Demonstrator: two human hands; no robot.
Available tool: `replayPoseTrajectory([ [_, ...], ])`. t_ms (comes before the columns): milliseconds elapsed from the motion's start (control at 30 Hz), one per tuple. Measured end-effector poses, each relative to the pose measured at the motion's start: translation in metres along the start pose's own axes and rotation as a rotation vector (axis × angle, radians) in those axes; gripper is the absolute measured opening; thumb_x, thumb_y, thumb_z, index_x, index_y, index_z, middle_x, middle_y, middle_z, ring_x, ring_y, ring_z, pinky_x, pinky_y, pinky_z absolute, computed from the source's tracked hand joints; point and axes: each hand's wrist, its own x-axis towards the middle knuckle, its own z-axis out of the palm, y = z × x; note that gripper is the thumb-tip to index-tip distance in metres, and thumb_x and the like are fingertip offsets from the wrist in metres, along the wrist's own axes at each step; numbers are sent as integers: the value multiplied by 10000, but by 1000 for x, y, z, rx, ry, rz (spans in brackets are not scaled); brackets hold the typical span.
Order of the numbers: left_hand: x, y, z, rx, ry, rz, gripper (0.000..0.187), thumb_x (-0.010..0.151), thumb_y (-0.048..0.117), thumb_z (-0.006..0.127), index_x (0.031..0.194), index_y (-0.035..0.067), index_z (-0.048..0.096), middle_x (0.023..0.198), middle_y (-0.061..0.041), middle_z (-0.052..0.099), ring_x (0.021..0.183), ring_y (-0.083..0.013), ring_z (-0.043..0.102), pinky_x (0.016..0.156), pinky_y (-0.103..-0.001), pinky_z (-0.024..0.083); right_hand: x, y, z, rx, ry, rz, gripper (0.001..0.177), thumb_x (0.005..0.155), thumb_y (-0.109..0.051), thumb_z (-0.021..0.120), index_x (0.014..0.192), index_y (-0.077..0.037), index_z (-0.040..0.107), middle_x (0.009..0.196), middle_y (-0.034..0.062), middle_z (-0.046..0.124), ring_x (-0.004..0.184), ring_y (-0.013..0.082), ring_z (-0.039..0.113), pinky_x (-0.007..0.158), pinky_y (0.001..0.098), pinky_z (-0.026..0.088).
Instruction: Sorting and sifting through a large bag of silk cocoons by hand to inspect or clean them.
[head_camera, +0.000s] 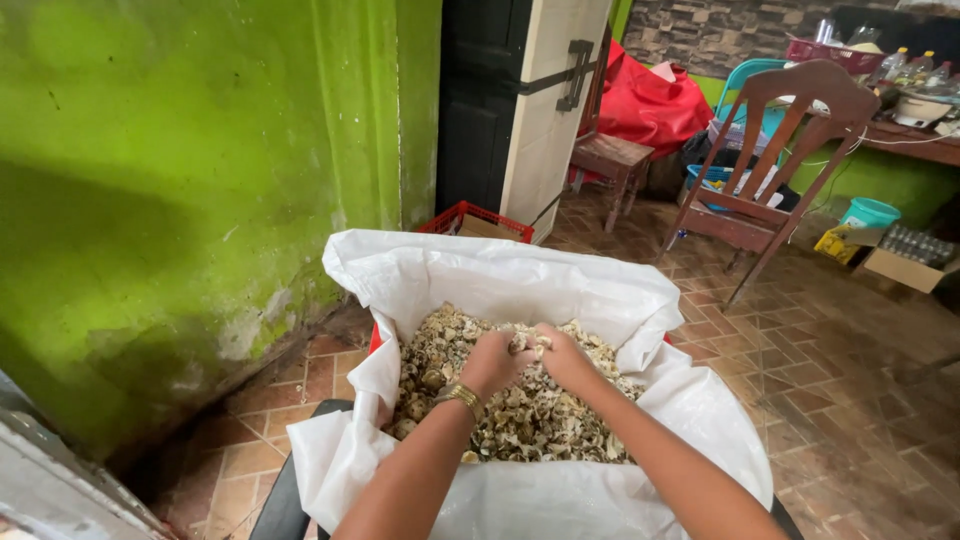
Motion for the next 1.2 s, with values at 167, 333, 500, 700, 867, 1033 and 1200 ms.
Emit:
replayPoseTrajectory([
  [167, 25, -27, 18, 225, 22, 132, 304, 958, 219, 707, 1216, 59, 688, 1021, -213, 715, 1014, -405, 727, 848, -495, 612, -16, -3, -11, 364, -8, 101, 606, 1021, -615, 458, 1105, -19, 527, 493, 104, 491, 401, 177, 466, 416, 285, 389],
  [333, -75, 82, -39, 160, 2, 169, 400, 1005, 126, 659, 1399, 79, 616, 1088, -211, 731, 1088, -414, 716, 903, -519, 611, -79, -86, -18, 574, -23, 89, 746, 1020, -638, 371, 1330, -10, 629, 721, 247, 706, 474, 262, 636, 439, 316, 534],
  [500, -50, 58, -12, 382, 94, 202, 297, 959, 122, 733, 1223, 5, 666, 988, -166, 720, 1004, -338, 746, 867, -453, 644, -75, -69, -26, 227, -23, 146, 846, 970, -794, 385, 565, -79, 584, 449, 56, 429, 386, 167, 391, 536, 321, 447],
  [700, -5, 10, -6, 305, 181, 200, 203, 1026, 48, 607, 1154, -67, 715, 828, -178, 712, 819, -315, 765, 679, -411, 670, -45, -43, -9, 523, -81, -36, 406, 1001, -187, 624, 1366, -9, 602, 681, 207, 713, 509, 220, 695, 509, 301, 599],
  [867, 14, -8, 6, 174, 114, 131, 256, 1051, 119, 581, 1102, -72, 743, 826, -226, 714, 778, -330, 742, 646, -428, 621, -12, -2, -10, 344, 3, -39, 295, 1030, -233, 565, 1230, -53, 685, 654, 148, 671, 426, 213, 661, 372, 291, 542],
  [1033, 17, -3, 4, -137, 124, 102, 398, 1081, 145, 449, 688, 156, 508, 531, 2, 398, 472, -76, 379, 479, -284, 354, -46, -43, -15, 210, 91, -203, 326, 1067, -281, 503, 1253, -57, 651, 537, 113, 633, 453, 196, 646, 474, 300, 537],
  [1200, -62, 90, -46, -444, -116, -186, 467, 1141, 132, 343, 745, -43, 519, 582, -60, 466, 632, -17, 228, 589, -156, 258, -50, -48, -9, -73, 87, -425, 389, 996, -288, 676, 1343, -125, 612, 1126, 148, 626, 1095, 374, 652, 950, 523, 529],
])
